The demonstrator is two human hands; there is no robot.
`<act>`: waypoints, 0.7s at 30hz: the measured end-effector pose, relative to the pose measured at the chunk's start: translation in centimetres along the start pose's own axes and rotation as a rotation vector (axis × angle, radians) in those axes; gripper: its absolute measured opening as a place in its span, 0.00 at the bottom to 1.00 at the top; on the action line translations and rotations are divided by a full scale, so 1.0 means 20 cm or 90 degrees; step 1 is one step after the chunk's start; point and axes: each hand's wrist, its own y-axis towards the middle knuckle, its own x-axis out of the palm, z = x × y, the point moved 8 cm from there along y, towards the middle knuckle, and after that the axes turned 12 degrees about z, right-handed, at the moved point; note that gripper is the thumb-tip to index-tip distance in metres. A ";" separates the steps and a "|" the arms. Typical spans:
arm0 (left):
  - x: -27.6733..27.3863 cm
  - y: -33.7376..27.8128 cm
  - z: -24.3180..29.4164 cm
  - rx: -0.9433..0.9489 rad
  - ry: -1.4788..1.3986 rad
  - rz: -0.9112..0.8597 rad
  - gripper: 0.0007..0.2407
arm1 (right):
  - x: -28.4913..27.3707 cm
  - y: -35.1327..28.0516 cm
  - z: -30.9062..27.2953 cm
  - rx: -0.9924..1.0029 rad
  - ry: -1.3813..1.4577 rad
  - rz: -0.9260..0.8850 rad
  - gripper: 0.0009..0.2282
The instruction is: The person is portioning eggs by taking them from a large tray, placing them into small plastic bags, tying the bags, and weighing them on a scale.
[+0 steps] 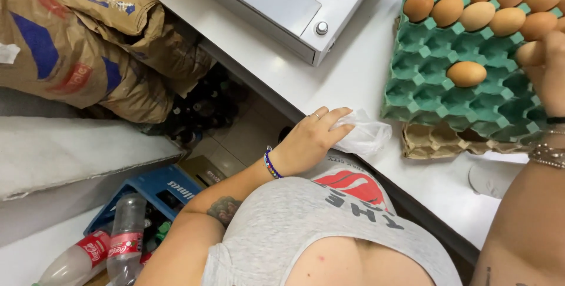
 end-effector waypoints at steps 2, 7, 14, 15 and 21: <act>0.01 0.00 -0.02 -0.024 -0.026 0.001 0.16 | -0.01 -0.09 -0.05 -0.152 0.008 -0.032 0.24; 0.00 0.03 -0.05 -0.095 -0.102 0.010 0.13 | -0.10 -0.57 -0.85 -0.227 -0.172 0.059 0.25; -0.05 0.10 -0.03 -0.188 -0.197 -0.031 0.18 | 0.74 -0.87 -0.93 -0.312 -0.297 -0.007 0.22; -0.06 0.11 -0.02 -0.210 -0.241 -0.039 0.20 | 0.84 -0.89 -0.87 -0.330 -0.372 -0.007 0.15; -0.06 0.14 0.02 -0.192 -0.337 -0.042 0.24 | 1.05 -0.91 -0.77 -0.314 -0.447 -0.078 0.04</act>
